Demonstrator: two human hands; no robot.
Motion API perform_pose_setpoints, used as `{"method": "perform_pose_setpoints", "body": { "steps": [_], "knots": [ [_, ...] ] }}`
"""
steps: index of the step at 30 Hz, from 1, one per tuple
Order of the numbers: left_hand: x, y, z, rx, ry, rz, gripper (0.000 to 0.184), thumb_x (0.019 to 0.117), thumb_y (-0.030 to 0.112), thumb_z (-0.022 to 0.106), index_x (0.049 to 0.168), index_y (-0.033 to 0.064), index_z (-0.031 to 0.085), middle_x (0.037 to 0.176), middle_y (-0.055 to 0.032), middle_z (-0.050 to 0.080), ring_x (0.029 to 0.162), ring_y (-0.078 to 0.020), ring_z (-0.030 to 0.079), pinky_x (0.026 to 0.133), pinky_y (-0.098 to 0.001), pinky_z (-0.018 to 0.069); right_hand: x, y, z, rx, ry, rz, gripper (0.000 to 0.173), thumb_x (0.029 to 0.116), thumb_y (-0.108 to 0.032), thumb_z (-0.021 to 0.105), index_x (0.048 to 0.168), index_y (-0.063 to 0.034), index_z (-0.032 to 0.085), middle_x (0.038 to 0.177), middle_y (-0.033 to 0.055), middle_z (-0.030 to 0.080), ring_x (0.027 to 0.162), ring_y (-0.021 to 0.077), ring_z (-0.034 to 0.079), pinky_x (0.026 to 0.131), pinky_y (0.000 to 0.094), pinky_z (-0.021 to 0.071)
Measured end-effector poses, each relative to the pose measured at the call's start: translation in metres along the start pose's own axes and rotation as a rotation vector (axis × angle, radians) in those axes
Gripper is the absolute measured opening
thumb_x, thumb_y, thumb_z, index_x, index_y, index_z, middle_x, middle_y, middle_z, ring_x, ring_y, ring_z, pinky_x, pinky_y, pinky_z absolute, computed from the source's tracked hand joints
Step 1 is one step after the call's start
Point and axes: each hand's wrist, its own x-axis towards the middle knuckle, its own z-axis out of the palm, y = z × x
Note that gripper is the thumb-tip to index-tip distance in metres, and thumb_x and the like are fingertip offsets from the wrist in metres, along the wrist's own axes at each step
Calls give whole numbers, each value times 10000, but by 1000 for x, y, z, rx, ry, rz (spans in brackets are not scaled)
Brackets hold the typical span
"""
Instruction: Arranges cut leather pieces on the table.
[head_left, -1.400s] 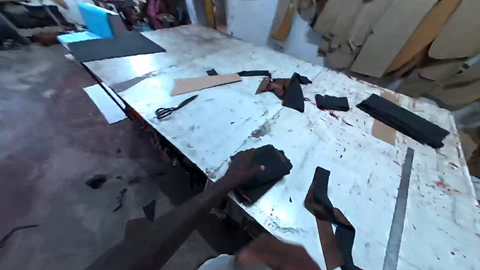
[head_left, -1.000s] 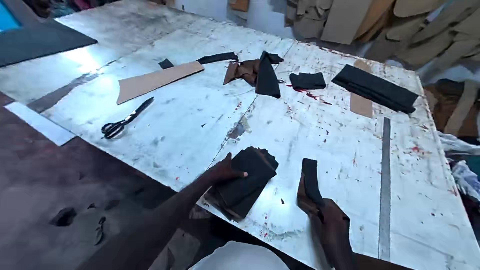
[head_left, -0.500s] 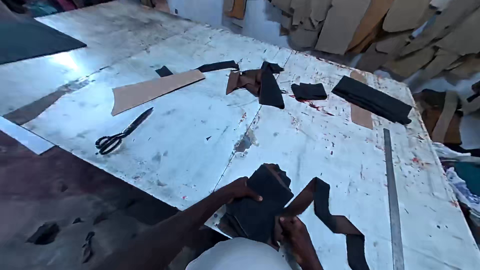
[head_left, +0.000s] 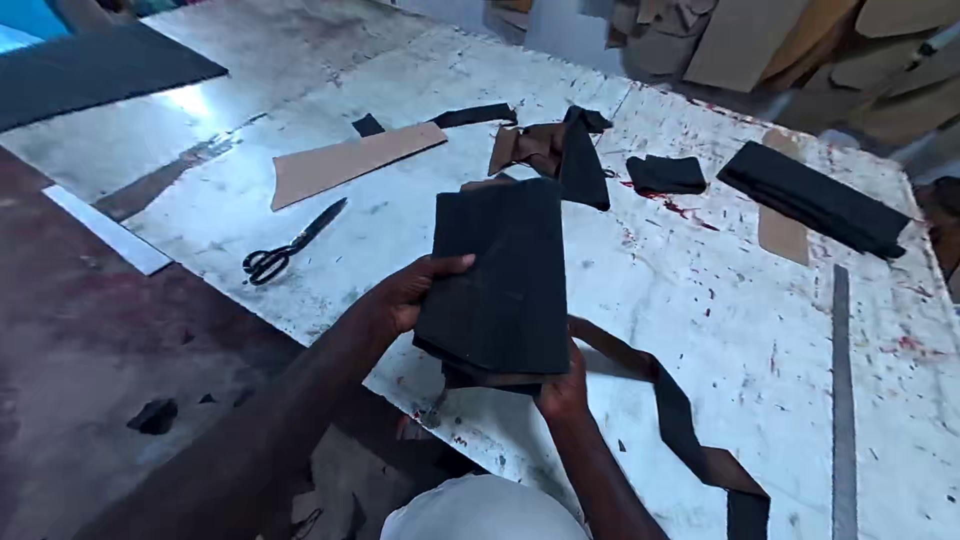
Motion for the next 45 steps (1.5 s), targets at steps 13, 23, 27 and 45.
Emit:
{"method": "perform_pose_setpoints", "body": {
  "steps": [13, 23, 27, 45],
  "knots": [
    [86, -111, 71, 156, -21, -37, 668, 825, 232, 857, 1371, 7, 543, 1123, -206, 726, 997, -328, 734, 878, -514, 616, 2, -105, -191, -2079, 238, -501, 616, 944, -407, 687, 1414, -25, 577, 1457, 251, 536, 1335, 459, 512, 1070, 647, 430],
    [145, -163, 67, 326, 84, -154, 783, 785, 262, 892, 1427, 38, 504, 1170, -218, 708, 1040, -343, 718, 905, -543, 596, -35, -119, -203, -1840, 154, -319, 605, 926, -515, 677, 1313, -50, 652, 1178, 133, 687, 1064, 282, 670, 945, 493, 559],
    [145, -152, 64, 412, 36, -163, 721, 803, 274, 876, 1382, 1, 541, 1165, -210, 708, 1046, -330, 712, 920, -535, 589, -39, -96, -189, -1942, 113, -245, 387, 935, -382, 683, 1129, -51, 727, 1094, 158, 692, 1009, 326, 681, 885, 528, 566],
    [177, -116, 84, 1011, -308, -243, 862, 780, 276, 906, 1468, 22, 452, 1321, -238, 615, 1187, -368, 628, 1015, -583, 500, -38, -151, -109, -856, -209, 361, 255, 875, -207, 758, 1082, -91, 664, 769, -20, 631, 527, 32, 506, 464, 199, 438]
  ]
}}
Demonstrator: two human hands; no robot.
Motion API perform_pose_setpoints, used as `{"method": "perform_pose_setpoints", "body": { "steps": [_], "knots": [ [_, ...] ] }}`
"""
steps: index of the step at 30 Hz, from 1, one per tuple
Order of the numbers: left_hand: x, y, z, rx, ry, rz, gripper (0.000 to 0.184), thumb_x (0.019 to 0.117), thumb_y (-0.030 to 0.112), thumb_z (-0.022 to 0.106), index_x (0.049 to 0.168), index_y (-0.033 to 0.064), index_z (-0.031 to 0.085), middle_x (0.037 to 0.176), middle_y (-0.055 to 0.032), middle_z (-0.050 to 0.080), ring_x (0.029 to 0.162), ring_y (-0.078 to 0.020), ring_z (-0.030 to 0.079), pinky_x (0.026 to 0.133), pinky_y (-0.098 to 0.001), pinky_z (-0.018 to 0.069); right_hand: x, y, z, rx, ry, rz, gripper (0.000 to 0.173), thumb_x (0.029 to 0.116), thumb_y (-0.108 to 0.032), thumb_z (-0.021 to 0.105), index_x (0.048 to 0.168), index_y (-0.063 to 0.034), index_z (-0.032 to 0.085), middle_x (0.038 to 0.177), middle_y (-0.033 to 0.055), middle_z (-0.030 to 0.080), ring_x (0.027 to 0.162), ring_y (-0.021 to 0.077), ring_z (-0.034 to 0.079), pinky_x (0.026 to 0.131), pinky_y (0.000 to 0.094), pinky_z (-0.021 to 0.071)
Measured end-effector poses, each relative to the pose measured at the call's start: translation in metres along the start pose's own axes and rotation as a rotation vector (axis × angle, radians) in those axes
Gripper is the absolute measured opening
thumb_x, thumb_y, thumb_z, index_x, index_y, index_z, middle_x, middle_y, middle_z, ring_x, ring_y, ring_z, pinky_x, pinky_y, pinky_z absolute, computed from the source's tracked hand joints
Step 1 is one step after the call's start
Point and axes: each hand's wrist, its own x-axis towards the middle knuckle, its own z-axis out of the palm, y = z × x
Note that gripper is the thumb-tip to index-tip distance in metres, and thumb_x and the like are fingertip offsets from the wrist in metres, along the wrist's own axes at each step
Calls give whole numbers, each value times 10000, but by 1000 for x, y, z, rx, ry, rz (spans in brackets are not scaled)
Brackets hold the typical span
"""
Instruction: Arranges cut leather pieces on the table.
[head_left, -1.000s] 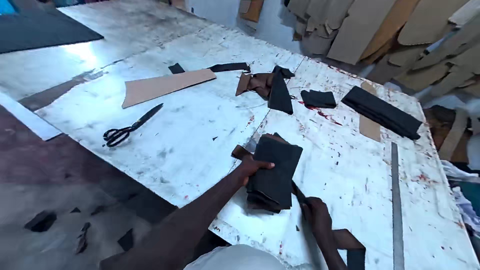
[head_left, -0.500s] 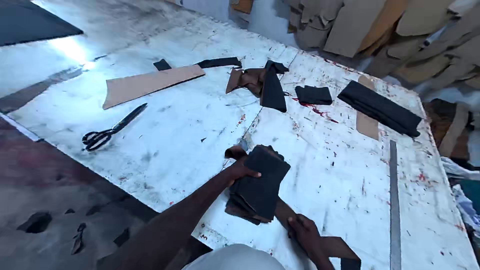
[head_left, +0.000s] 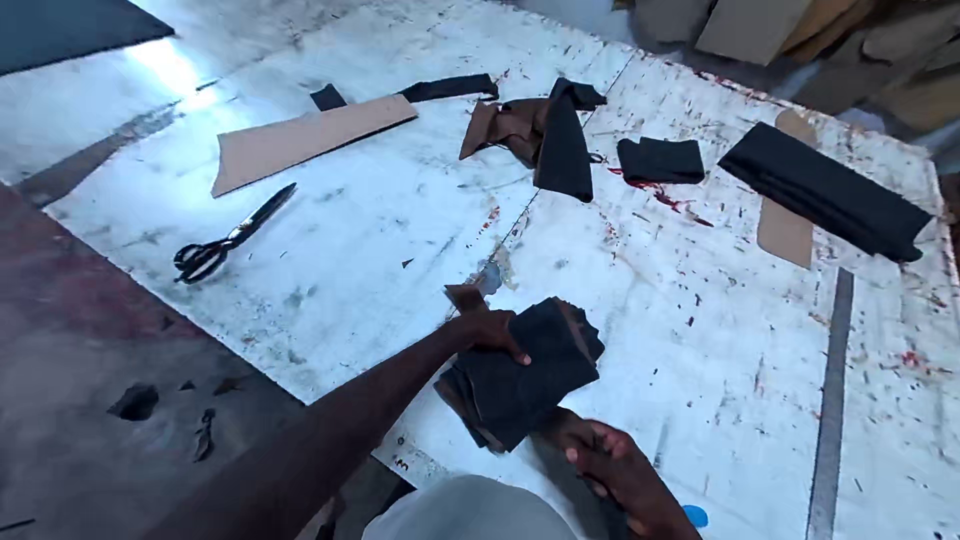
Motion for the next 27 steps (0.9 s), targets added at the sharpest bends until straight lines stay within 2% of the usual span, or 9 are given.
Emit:
{"method": "perform_pose_setpoints", "body": {
  "steps": [3, 6, 10, 13, 15, 17, 20, 24, 27],
  "knots": [
    [9, -1, 0, 273, 68, 66, 868, 726, 443, 918, 1391, 12, 565, 1354, -254, 583, 1231, -410, 584, 1024, -630, 473, 44, -34, 21, -359, 12, -93, 211, 933, -269, 703, 1011, -73, 691, 783, -3, 630, 605, 92, 552, 562, 284, 485],
    [21, -7, -6, 578, 95, 96, 882, 717, 612, 856, 1348, 43, 616, 1414, -241, 538, 1312, -439, 510, 1062, -663, 418, 97, -41, 32, -695, 36, -21, 221, 978, -265, 665, 963, -45, 678, 755, 70, 664, 631, 176, 636, 625, 380, 555],
    [19, -14, -23, 616, 58, 188, 802, 834, 674, 718, 1335, 53, 636, 1392, -233, 566, 1294, -433, 533, 1073, -676, 394, 113, -46, 35, -593, -7, 101, 172, 987, -176, 663, 990, -5, 677, 680, 44, 652, 525, 113, 593, 531, 275, 528],
    [19, -23, -54, 542, 44, 236, 578, 1020, 509, 568, 1446, 120, 587, 1434, -214, 575, 1359, -414, 510, 1107, -678, 365, 110, -40, 31, -485, -9, 143, 153, 987, -160, 670, 991, -8, 680, 668, 39, 660, 505, 100, 582, 507, 254, 511],
    [24, -37, -72, 767, 97, 223, 552, 992, 401, 656, 1493, 196, 547, 1537, -180, 478, 1436, -450, 394, 1051, -742, 363, 110, -39, 29, -456, -16, 138, 154, 992, -159, 658, 991, -7, 686, 667, 40, 660, 506, 98, 577, 507, 251, 504],
    [21, -53, -72, 882, 183, 299, 506, 918, 330, 763, 1393, 204, 641, 1524, -158, 486, 1430, -437, 393, 1048, -712, 379, 110, -41, 30, -433, -21, 136, 147, 999, -142, 648, 978, -1, 682, 657, 40, 656, 494, 91, 572, 491, 237, 498],
    [12, -55, -59, 1009, 313, 445, 240, 933, 278, 721, 1076, 86, 742, 1343, -148, 622, 1339, -375, 513, 1089, -616, 417, 111, -42, 30, -411, -28, 124, 140, 996, -130, 645, 992, 2, 693, 666, 37, 660, 502, 88, 574, 499, 237, 504],
    [8, -11, -74, 764, 280, 245, 294, 1054, 206, 543, 1238, -11, 617, 1126, -224, 683, 1069, -410, 673, 924, -626, 523, 107, -34, 29, -315, -1, 105, 131, 996, -105, 642, 977, 15, 691, 662, 48, 662, 487, 78, 559, 482, 224, 489],
    [14, -1, -92, 739, 156, 274, 406, 961, 162, 703, 1323, 12, 598, 1203, -223, 676, 1114, -411, 658, 977, -633, 497, 103, -32, 33, -277, 25, 75, 135, 1003, -98, 628, 984, 23, 684, 664, 51, 659, 496, 87, 575, 487, 231, 504]
  ]
}}
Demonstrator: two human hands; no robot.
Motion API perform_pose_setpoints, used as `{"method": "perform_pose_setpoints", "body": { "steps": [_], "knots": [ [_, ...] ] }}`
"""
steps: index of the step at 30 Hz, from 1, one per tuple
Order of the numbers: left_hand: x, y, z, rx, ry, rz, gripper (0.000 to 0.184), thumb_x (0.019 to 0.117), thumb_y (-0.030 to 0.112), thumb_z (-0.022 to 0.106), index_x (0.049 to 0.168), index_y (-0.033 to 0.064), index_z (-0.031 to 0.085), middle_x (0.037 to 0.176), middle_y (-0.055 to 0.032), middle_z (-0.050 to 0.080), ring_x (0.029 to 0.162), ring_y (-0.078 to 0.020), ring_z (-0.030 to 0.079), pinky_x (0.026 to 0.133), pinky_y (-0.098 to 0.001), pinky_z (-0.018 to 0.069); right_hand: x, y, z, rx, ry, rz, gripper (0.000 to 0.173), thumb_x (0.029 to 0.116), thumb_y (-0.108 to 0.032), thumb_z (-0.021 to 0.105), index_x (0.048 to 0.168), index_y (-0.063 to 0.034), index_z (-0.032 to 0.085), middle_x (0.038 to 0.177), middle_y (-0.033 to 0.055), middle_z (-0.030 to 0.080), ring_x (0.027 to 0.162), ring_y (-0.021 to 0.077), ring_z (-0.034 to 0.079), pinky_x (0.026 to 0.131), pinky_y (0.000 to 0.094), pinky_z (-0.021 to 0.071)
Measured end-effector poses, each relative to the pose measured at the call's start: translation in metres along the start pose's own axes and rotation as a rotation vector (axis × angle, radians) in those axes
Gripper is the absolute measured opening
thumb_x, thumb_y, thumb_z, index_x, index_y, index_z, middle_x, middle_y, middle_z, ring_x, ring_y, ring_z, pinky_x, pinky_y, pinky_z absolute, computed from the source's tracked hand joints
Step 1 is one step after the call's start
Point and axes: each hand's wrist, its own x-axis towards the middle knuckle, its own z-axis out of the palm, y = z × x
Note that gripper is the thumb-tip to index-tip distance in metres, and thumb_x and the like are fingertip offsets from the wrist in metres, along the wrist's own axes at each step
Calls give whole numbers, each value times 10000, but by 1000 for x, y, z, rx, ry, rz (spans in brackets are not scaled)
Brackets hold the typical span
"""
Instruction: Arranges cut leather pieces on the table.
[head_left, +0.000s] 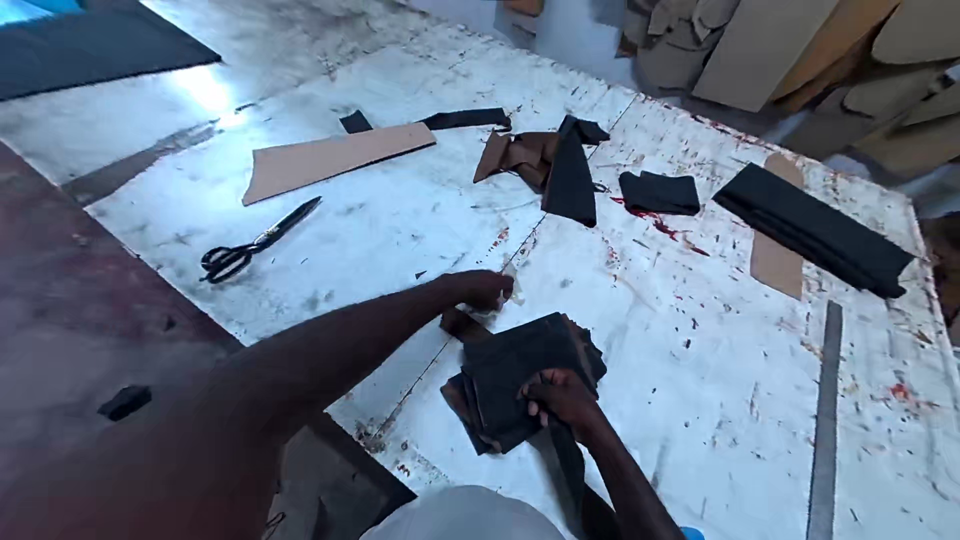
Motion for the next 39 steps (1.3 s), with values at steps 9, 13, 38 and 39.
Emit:
{"method": "perform_pose_setpoints", "body": {
  "steps": [9, 13, 38, 39],
  "knots": [
    [-48, -19, 95, 55, 257, 16, 221, 999, 270, 640, 1091, 88, 727, 1469, -120, 546, 1350, -389, 504, 967, -647, 486, -69, 24, -6, -11, -45, -72, 277, 971, -191, 649, 1183, -18, 603, 818, 54, 661, 613, 146, 627, 559, 308, 562],
    [-44, -10, 69, -4, 212, -63, 239, 998, 240, 653, 1161, 71, 696, 1154, -167, 700, 1115, -387, 658, 926, -658, 499, -98, 52, -22, -653, 191, -119, 509, 946, -508, 653, 1179, -58, 692, 992, 105, 698, 873, 249, 686, 814, 485, 575],
    [-22, -59, 34, 33, 94, -183, 300, 1053, 311, 549, 1151, 91, 727, 1207, -152, 698, 1181, -366, 642, 949, -649, 504, 81, -15, 6, -1416, -256, -462, 728, 906, -833, 383, 969, -211, 756, 1018, 39, 722, 975, 265, 682, 899, 578, 522],
    [-19, -58, 27, 58, 98, -206, 295, 1055, 313, 545, 1135, 92, 722, 1183, -154, 700, 1162, -371, 648, 928, -653, 511, 82, -14, 6, -1410, -237, -458, 739, 890, -850, 385, 931, -210, 753, 930, 41, 721, 924, 262, 690, 871, 574, 534]
  ]
}}
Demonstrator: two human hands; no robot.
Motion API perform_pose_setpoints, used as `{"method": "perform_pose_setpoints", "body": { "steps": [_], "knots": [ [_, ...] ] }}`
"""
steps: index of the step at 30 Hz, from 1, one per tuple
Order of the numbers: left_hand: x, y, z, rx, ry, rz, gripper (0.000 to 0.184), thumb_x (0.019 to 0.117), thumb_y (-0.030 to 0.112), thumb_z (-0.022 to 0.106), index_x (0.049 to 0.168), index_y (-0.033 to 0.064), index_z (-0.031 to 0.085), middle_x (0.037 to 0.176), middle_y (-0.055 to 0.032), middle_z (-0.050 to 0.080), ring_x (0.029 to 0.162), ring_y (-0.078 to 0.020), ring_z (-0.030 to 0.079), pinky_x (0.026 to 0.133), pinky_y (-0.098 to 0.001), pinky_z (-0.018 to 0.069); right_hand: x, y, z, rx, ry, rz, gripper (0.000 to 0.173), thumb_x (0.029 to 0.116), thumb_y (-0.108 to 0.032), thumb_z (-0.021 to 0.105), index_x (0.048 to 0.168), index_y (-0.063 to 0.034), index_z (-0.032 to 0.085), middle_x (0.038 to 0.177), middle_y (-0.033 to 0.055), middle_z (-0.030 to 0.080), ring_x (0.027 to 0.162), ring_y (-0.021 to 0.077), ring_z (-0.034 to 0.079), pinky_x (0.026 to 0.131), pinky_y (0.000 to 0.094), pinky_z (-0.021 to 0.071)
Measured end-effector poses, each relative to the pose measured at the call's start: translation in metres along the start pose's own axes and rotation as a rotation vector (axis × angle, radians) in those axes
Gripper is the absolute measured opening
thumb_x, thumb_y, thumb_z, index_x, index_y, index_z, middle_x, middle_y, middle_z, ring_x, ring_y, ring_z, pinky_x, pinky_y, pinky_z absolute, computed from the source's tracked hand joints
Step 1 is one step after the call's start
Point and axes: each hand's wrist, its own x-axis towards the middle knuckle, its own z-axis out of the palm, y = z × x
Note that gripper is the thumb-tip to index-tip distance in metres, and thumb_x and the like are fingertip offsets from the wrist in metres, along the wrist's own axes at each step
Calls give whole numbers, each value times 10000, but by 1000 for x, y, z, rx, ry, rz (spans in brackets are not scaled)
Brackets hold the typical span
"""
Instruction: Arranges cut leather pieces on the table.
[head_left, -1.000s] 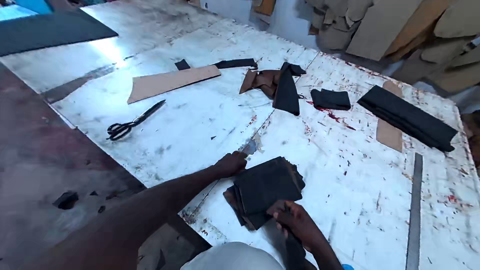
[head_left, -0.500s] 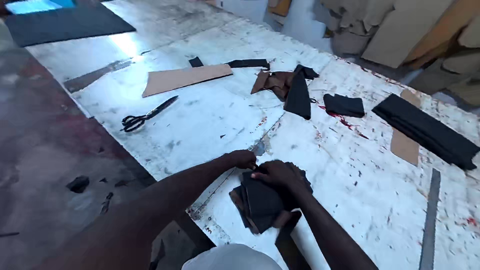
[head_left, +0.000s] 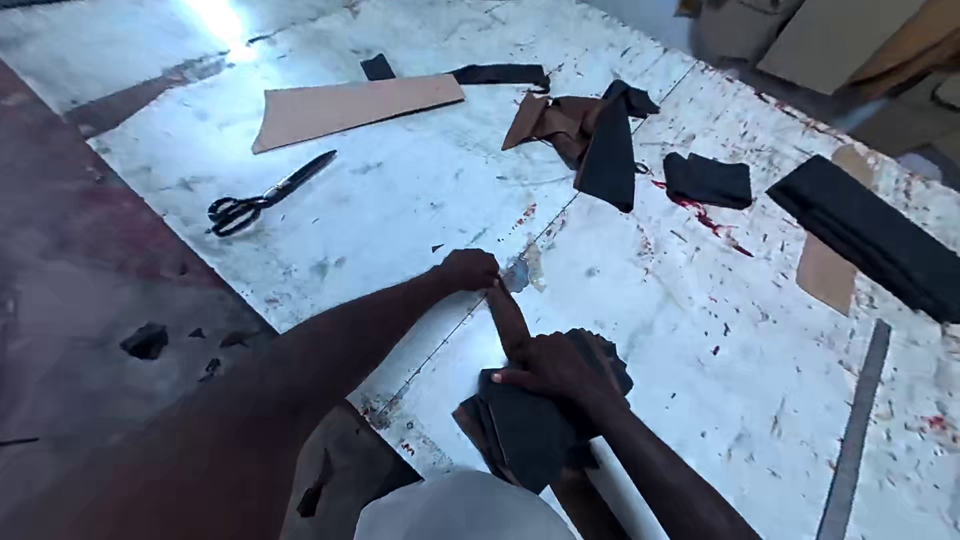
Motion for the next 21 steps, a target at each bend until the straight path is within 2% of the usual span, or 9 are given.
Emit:
{"method": "perform_pose_setpoints", "body": {
  "steps": [2, 6, 8, 11, 14, 16, 18, 19, 21],
  "knots": [
    [5, 6, -19, 45, 15, -44, 298, 1051, 323, 548, 1101, 86, 722, 1149, -161, 701, 1134, -383, 655, 897, -663, 516, 2, 1, 1, 15, 24, 17, 731, 890, -842, 402, 898, -195, 741, 867, 52, 704, 878, 267, 683, 829, 567, 532],
    [-2, 55, -57, -107, 39, -86, 307, 1005, 307, 621, 1006, 16, 717, 1037, -210, 700, 1014, -403, 678, 842, -681, 521, 2, 3, 3, -8, 216, 40, 716, 900, -818, 437, 1008, -187, 759, 1014, 88, 713, 1044, 303, 667, 1004, 611, 472],
    [-27, 100, -76, -345, 15, -66, 220, 985, 217, 656, 1019, 12, 730, 894, -162, 706, 787, -295, 677, 749, -534, 559, -13, 1, 5, -13, 451, 30, 659, 935, -748, 485, 1108, -173, 758, 1137, 90, 706, 1175, 290, 631, 1161, 611, 353],
    [-85, 157, -79, -791, -8, -33, 224, 1027, 144, 580, 1179, 11, 676, 792, -88, 700, 513, -121, 518, 492, -296, 430, -78, -14, 15, 94, 833, 138, 529, 1003, -538, 559, 1281, -107, 688, 1335, 108, 643, 1282, 282, 580, 1145, 529, 414],
    [-130, 210, -41, -1094, 85, -82, 341, 1059, 216, 554, 1361, 57, 563, 964, -94, 722, 620, -123, 583, 543, -290, 470, -150, -33, 65, 311, 1119, 299, 469, 953, -421, 662, 1185, -14, 685, 1227, 178, 670, 1161, 333, 626, 1000, 526, 510],
    [-151, 244, 0, -1150, 150, -81, 390, 1074, 240, 529, 1427, 77, 508, 1112, -153, 701, 841, -238, 679, 725, -423, 569, -187, -45, 117, 300, 992, 382, 628, 928, -559, 655, 1213, 0, 678, 1332, 239, 615, 1249, 396, 583, 1053, 570, 476],
    [-149, 261, 55, -1070, 186, -61, 435, 1076, 290, 525, 1466, 102, 483, 1170, -170, 687, 962, -288, 695, 844, -498, 580, -208, -51, 168, 208, 835, 410, 704, 933, -648, 573, 1245, -28, 689, 1464, 285, 521, 1382, 491, 463, 1128, 664, 366],
    [-145, 262, 80, -975, 203, -42, 454, 1074, 313, 522, 1481, 116, 482, 1174, -166, 687, 996, -297, 694, 887, -519, 572, -216, -55, 184, 209, 802, 413, 596, 973, -584, 550, 1190, -53, 712, 1483, 260, 517, 1408, 478, 442, 1149, 656, 345],
    [-142, 251, 118, -732, 244, 31, 464, 1075, 339, 509, 1489, 132, 489, 1236, -133, 682, 1052, -283, 695, 933, -521, 566, -229, -67, 176, 333, 758, 422, 352, 1003, -373, 576, 1058, -64, 734, 1330, 149, 658, 1277, 329, 597, 1067, 531, 481]
  ]
}}
